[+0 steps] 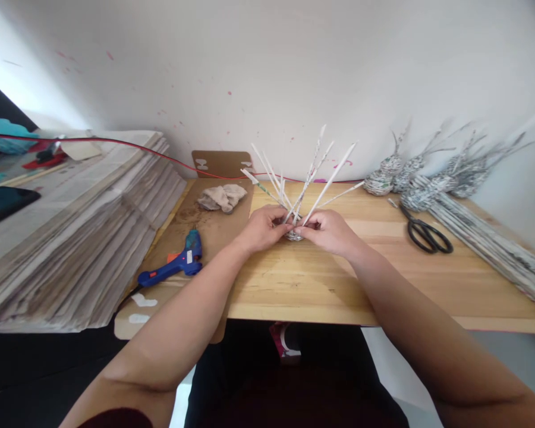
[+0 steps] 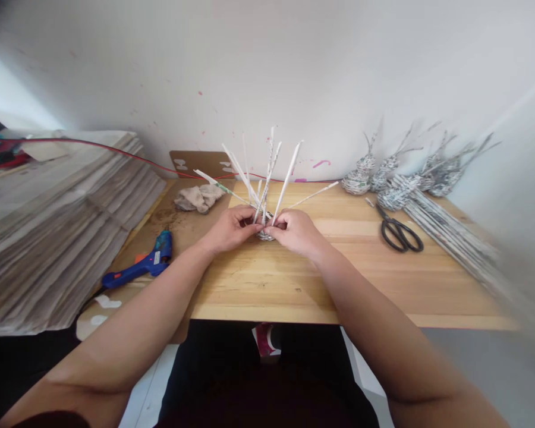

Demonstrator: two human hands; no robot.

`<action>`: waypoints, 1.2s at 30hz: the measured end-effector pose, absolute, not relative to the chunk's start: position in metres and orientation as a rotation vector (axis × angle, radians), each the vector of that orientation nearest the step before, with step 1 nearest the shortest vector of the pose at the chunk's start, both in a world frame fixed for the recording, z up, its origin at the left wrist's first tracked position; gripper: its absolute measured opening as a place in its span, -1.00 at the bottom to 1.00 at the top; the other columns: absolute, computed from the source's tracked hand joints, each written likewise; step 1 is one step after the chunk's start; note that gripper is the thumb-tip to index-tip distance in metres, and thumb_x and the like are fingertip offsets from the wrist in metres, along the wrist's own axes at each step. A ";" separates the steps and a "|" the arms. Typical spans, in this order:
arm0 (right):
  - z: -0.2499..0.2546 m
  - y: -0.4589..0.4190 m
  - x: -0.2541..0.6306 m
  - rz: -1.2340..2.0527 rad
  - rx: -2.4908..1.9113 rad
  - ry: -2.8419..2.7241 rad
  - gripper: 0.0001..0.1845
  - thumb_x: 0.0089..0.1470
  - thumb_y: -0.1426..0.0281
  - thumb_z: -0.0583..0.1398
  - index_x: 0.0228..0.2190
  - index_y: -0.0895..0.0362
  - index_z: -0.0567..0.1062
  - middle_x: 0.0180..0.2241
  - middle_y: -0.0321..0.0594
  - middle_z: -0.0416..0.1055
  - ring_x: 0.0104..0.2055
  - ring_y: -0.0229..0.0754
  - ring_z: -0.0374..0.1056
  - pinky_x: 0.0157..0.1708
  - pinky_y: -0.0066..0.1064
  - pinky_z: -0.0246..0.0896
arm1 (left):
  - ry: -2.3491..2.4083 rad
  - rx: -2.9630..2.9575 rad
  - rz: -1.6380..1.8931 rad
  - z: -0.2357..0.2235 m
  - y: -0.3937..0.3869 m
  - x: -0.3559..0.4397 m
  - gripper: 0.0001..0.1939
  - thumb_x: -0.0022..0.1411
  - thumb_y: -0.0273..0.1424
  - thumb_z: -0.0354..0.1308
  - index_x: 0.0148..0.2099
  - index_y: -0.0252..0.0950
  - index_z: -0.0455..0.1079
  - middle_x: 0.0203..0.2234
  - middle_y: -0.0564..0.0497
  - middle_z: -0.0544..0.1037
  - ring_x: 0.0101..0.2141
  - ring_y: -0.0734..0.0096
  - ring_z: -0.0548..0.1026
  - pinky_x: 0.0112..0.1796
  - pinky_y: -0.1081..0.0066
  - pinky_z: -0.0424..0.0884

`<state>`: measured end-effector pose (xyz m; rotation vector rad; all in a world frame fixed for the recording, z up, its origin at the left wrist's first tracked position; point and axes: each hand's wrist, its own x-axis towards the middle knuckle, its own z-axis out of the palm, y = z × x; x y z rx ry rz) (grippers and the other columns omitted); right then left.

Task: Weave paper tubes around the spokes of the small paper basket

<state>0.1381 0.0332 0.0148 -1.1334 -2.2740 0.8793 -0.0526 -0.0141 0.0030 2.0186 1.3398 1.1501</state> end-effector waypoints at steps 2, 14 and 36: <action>0.014 0.034 0.138 0.900 -1.131 -2.277 -0.80 -0.02 0.27 0.29 -0.44 0.15 0.64 -0.42 -0.21 0.54 -0.42 -0.22 0.37 -0.39 -0.40 0.17 | 1.335 2.002 1.132 0.003 -0.014 -0.053 -0.88 0.15 -0.39 0.18 -0.37 -0.33 0.49 -0.47 0.04 0.51 -0.38 0.42 0.41 -0.30 0.46 0.28; 0.016 0.030 0.137 0.820 -1.176 -2.295 -0.79 -0.01 0.27 0.27 -0.52 0.17 0.55 -0.54 -0.30 0.39 -0.50 -0.29 0.24 -0.46 -0.43 0.06 | 1.341 1.935 1.036 0.000 -0.012 -0.056 -0.79 0.19 -0.29 0.14 -0.36 -0.35 0.45 -0.50 0.05 0.47 -0.42 0.43 0.37 -0.32 0.45 0.28; 0.009 0.036 0.136 0.791 -1.226 -2.255 -0.69 0.04 0.20 0.22 -0.38 0.18 0.63 -0.40 -0.13 0.57 -0.37 -0.11 0.42 -0.34 -0.34 0.19 | 1.826 1.877 1.324 0.019 -0.043 -0.071 -0.83 0.26 -0.34 0.16 -0.23 -0.31 0.53 -0.35 -0.02 0.64 -0.34 0.41 0.53 -0.26 0.44 0.39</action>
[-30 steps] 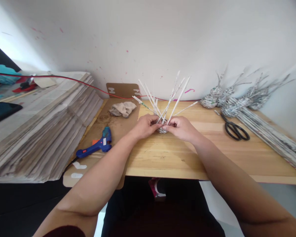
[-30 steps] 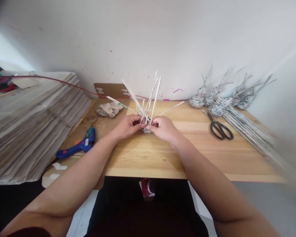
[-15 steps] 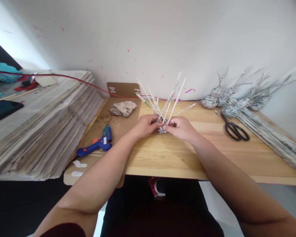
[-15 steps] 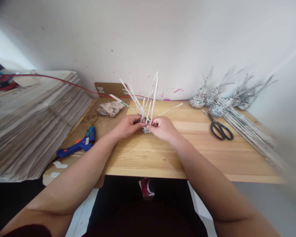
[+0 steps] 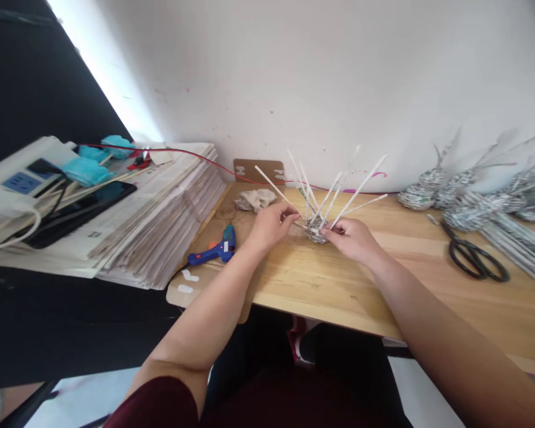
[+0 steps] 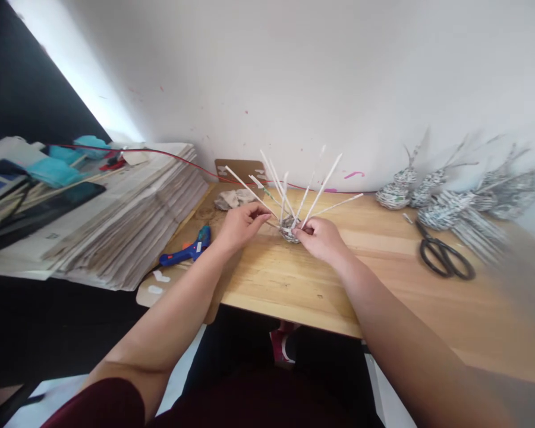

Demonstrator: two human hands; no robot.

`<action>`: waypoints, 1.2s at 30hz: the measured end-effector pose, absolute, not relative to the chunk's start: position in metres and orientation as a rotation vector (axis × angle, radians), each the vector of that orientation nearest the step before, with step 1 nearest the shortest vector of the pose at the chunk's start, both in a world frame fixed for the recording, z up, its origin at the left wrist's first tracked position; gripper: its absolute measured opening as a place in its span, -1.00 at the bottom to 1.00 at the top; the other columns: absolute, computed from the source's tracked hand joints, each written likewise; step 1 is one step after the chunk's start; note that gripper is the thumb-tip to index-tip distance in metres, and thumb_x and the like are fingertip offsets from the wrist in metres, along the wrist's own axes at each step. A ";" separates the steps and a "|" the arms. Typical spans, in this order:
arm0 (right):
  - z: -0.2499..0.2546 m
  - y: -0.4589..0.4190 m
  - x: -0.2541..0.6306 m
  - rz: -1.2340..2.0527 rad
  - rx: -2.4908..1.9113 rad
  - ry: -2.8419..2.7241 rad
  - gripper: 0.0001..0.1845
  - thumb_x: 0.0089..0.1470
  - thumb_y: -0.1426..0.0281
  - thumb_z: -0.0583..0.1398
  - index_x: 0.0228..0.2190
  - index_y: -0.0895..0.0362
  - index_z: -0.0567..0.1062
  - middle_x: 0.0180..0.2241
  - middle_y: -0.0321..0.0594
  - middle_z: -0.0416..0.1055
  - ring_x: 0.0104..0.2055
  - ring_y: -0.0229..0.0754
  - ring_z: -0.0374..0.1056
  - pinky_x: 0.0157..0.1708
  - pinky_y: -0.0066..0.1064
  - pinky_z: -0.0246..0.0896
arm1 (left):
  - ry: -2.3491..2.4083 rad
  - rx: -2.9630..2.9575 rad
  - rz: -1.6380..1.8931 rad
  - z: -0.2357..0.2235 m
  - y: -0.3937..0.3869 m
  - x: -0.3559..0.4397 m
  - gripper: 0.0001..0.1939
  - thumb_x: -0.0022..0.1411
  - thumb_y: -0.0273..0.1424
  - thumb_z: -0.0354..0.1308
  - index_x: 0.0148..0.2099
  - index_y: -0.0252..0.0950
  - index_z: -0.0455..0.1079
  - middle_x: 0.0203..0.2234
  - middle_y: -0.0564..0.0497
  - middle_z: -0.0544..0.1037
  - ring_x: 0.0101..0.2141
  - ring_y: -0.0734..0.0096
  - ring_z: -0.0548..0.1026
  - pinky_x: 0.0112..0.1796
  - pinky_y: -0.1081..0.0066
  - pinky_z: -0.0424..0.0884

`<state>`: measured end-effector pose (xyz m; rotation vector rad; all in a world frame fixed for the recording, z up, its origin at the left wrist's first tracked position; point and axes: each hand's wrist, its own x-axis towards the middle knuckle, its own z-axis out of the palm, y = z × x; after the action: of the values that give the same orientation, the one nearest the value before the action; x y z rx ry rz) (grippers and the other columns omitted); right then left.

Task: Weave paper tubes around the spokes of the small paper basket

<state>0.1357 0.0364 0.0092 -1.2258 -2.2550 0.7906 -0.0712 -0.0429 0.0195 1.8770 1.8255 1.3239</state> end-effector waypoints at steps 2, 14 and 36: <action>0.010 0.037 0.136 0.804 -1.221 -2.267 -0.71 0.06 0.21 0.23 -0.38 0.17 0.63 -0.39 -0.14 0.57 -0.37 -0.13 0.42 -0.35 -0.35 0.19 | 1.954 1.888 1.323 0.023 -0.068 -0.076 -0.82 0.27 -0.32 0.15 -0.23 -0.29 0.54 -0.36 -0.01 0.64 -0.35 0.41 0.53 -0.27 0.45 0.40; 0.010 0.033 0.136 0.796 -1.093 -2.365 -0.79 0.08 0.29 0.21 -0.38 0.14 0.60 -0.53 -0.28 0.44 -0.49 -0.25 0.27 -0.43 -0.42 0.08 | 2.762 1.647 0.760 0.008 -0.218 -0.176 -0.56 0.28 -0.18 0.03 0.09 -0.30 0.42 -0.04 -0.17 0.60 -0.01 0.01 0.54 0.01 0.14 0.43; 0.013 0.031 0.134 0.714 -1.083 -2.424 -0.75 0.15 0.28 0.16 -0.44 0.12 0.58 -0.56 -0.27 0.41 -0.51 -0.24 0.23 -0.44 -0.44 0.01 | 2.770 1.670 0.396 0.001 -0.203 -0.164 -0.61 0.26 -0.16 -0.03 -0.04 -0.35 0.35 -0.20 -0.28 0.58 -0.15 -0.05 0.55 -0.12 0.13 0.44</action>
<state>0.1344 0.0306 0.0134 -1.0833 -2.4237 0.7144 -0.1639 -0.2031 0.0007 1.6704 2.7705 0.3964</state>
